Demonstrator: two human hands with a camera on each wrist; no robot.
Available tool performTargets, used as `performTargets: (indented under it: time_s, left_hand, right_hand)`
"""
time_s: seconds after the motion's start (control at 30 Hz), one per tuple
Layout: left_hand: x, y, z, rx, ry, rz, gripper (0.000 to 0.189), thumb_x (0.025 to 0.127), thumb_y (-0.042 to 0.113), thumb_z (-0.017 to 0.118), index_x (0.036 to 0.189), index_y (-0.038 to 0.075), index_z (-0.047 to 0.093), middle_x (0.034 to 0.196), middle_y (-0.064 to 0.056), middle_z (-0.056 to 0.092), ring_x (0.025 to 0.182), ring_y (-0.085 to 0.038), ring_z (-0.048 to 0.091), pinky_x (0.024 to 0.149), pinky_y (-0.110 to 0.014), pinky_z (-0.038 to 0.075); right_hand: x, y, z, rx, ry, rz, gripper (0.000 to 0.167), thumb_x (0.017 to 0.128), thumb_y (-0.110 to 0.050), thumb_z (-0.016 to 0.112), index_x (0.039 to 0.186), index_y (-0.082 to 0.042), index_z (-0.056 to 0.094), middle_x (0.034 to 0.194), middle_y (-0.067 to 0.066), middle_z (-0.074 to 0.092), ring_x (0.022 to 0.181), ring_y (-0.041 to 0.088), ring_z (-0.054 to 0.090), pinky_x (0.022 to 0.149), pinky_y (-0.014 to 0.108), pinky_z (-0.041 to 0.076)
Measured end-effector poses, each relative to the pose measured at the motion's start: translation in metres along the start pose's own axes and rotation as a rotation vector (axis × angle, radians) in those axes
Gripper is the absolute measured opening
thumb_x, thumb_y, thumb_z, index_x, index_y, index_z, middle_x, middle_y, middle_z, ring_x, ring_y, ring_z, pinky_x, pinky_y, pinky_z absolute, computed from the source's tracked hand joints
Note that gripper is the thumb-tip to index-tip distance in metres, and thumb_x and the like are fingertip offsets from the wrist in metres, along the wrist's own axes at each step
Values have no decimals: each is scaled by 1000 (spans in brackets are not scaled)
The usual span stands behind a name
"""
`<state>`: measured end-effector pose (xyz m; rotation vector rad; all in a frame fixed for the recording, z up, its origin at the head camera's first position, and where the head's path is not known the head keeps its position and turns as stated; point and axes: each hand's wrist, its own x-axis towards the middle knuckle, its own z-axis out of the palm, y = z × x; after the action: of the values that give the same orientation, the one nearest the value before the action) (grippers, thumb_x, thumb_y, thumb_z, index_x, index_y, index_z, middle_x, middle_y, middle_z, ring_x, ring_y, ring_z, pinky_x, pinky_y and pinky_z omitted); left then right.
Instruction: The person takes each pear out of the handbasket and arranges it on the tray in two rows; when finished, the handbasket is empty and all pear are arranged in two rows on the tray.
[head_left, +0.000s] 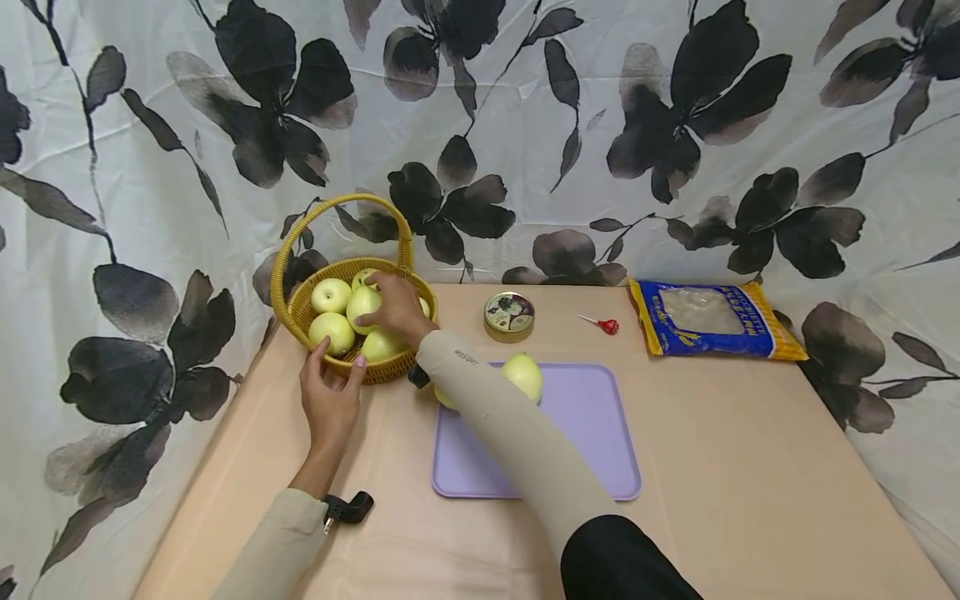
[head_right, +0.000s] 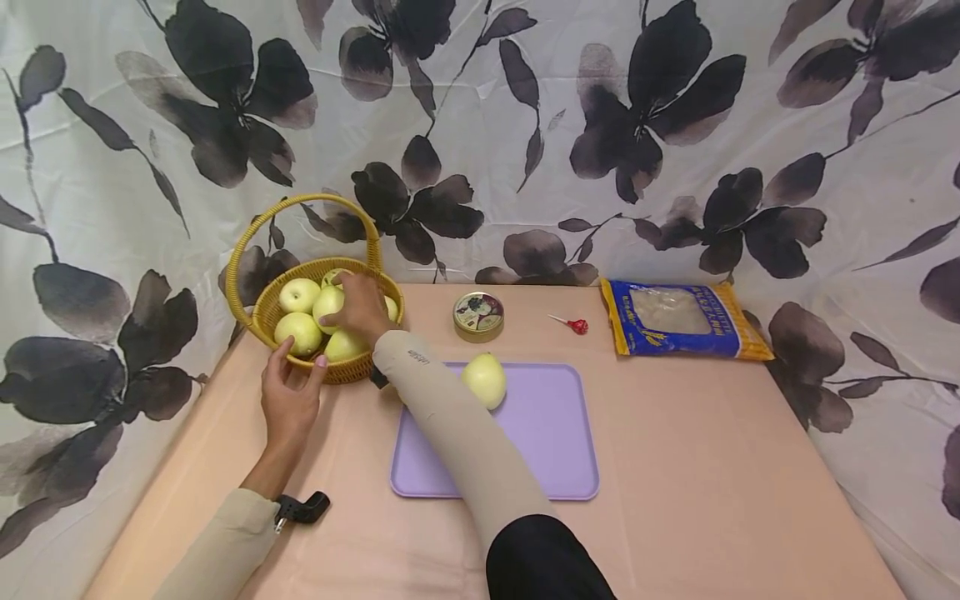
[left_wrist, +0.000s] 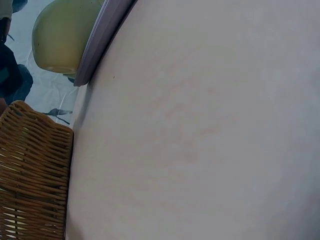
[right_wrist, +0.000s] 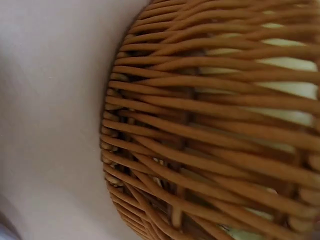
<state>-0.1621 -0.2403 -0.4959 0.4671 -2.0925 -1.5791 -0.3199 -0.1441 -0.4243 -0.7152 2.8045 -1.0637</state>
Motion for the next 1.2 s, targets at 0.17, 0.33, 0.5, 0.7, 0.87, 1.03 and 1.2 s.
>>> performTargets:
  time_s: [0.17, 0.33, 0.5, 0.7, 0.87, 1.03, 1.2]
  left_hand:
    - [1, -2, 1, 3, 5, 5, 71, 100, 32, 76, 162, 19, 43, 167, -14, 31, 158, -33, 33, 121, -54, 46]
    - [-1, -3, 2, 21, 5, -8, 72, 100, 34, 76, 162, 21, 42, 167, -14, 31, 158, -34, 33, 121, -53, 47]
    - [-1, -2, 1, 7, 4, -4, 72, 100, 33, 76, 162, 20, 42, 167, -14, 31, 157, -34, 34, 120, -54, 47]
    - [-2, 0, -1, 6, -3, -3, 72, 101, 35, 75, 163, 21, 41, 169, -14, 30, 158, -34, 33, 119, -56, 48]
    - [-2, 1, -1, 13, -9, -13, 72, 101, 35, 75, 163, 23, 41, 169, -12, 29, 158, -34, 33, 119, -54, 49]
    - [-1, 1, -1, 10, -5, -11, 72, 101, 35, 75, 163, 22, 41, 169, -14, 29, 158, -34, 33, 119, -54, 48]
    - [0, 1, 0, 6, 2, -10, 72, 101, 33, 75, 163, 21, 41, 168, -14, 30, 158, -32, 33, 119, -54, 48]
  right_hand:
    - [0, 2, 5, -99, 13, -28, 75, 85, -39, 92, 149, -17, 59, 143, 2, 67, 136, 21, 60, 117, 34, 47]
    - [-4, 5, 5, -67, 27, -52, 74, 85, -38, 92, 147, -15, 60, 144, 2, 67, 136, 21, 60, 120, 36, 45]
    - [-8, 5, -3, 19, 56, -81, 74, 86, -34, 91, 149, -14, 59, 148, 2, 65, 139, 21, 59, 119, 34, 45]
    - [-19, -1, -23, 102, 83, -108, 76, 86, -33, 92, 152, -18, 58, 151, -1, 63, 138, 20, 59, 110, 33, 52]
    - [-34, 0, -42, 188, 99, -160, 76, 86, -30, 92, 153, -16, 58, 147, 2, 65, 128, 20, 64, 100, 31, 57]
    - [-52, 5, -61, 277, 88, -166, 77, 86, -26, 92, 153, -16, 57, 146, 3, 65, 122, 19, 67, 101, 30, 59]
    - [-76, 16, -79, 361, 100, -173, 77, 84, -22, 93, 152, -12, 58, 145, 6, 66, 123, 23, 68, 106, 39, 59]
